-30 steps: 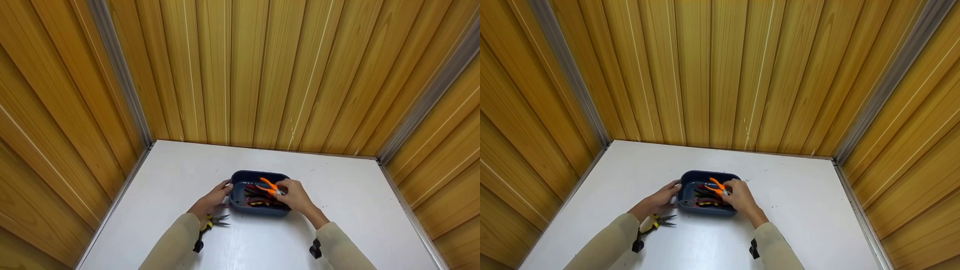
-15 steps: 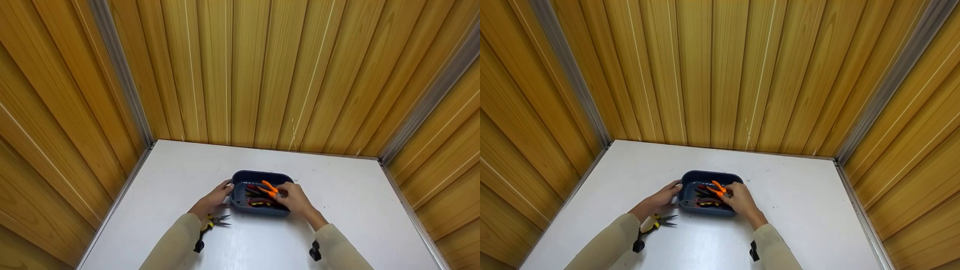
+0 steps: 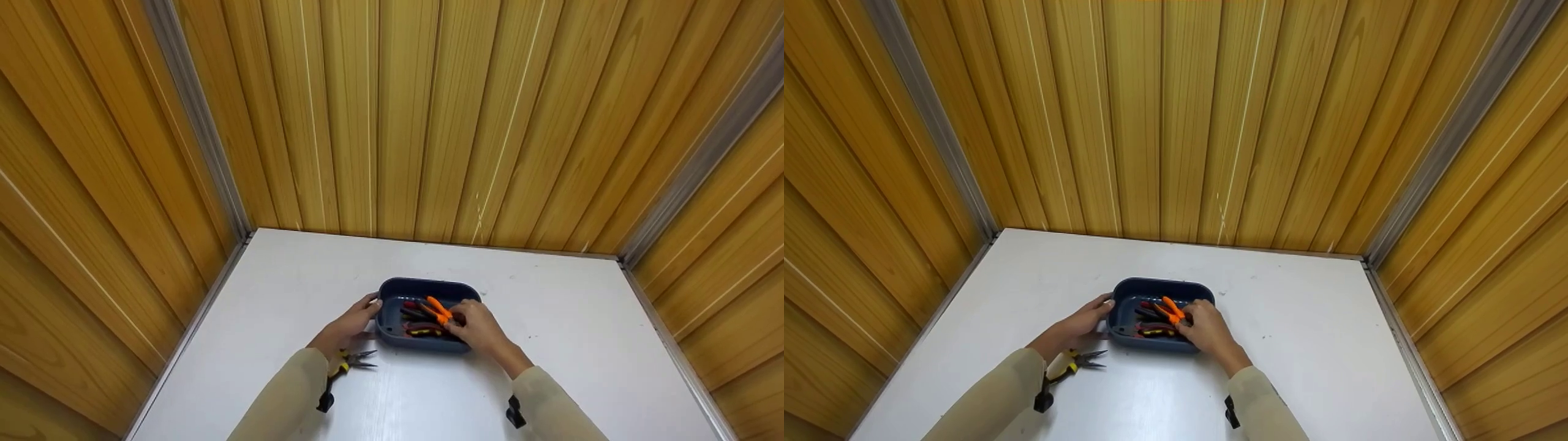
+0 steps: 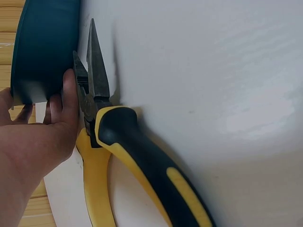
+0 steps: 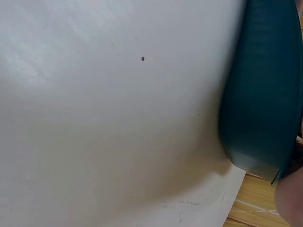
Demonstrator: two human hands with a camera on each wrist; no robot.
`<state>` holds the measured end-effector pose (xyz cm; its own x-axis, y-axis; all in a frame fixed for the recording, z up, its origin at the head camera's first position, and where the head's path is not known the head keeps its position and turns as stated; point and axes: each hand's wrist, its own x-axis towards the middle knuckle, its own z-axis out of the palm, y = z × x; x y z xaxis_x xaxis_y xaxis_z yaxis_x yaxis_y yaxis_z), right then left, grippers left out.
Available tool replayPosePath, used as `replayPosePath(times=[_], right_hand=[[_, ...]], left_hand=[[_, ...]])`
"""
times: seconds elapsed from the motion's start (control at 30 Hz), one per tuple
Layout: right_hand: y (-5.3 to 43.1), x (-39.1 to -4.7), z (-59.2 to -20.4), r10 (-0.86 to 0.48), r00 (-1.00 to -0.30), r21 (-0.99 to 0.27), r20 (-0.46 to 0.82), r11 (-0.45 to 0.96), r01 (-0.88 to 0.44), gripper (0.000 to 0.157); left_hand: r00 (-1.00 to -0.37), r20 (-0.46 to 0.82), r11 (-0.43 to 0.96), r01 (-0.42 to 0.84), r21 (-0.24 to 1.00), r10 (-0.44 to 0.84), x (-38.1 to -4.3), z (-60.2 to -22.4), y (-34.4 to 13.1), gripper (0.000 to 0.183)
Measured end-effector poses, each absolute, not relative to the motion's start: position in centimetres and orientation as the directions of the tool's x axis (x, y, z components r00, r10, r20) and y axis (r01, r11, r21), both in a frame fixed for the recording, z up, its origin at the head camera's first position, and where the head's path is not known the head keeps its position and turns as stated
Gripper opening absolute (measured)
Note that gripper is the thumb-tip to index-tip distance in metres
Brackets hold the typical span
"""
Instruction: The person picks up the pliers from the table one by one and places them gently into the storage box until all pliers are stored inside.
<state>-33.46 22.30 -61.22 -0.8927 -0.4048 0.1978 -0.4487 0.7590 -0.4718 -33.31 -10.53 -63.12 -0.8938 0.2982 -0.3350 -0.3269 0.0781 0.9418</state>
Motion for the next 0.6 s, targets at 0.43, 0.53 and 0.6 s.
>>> replayPosePath(times=[0.43,0.53,0.6], right_hand=[[22.11,-32.89,-61.19,-0.379,-0.901,-0.5,0.212,0.75,-0.433,0.033],[22.19,-32.77,-61.06,-0.383,-0.891,-0.512,0.245,0.729,-0.454,0.035],[22.31,-32.75,-60.83,-0.378,-0.891,-0.52,0.25,0.724,-0.453,0.035]], left_hand=[[-0.892,-0.329,0.064,-0.325,0.943,0.31,-33.27,-62.98,-10.52,0.061],[-0.891,-0.333,0.066,-0.33,0.942,0.309,-33.33,-62.91,-10.46,0.061],[-0.893,-0.331,0.076,-0.324,0.943,0.305,-33.39,-62.82,-10.46,0.061]])
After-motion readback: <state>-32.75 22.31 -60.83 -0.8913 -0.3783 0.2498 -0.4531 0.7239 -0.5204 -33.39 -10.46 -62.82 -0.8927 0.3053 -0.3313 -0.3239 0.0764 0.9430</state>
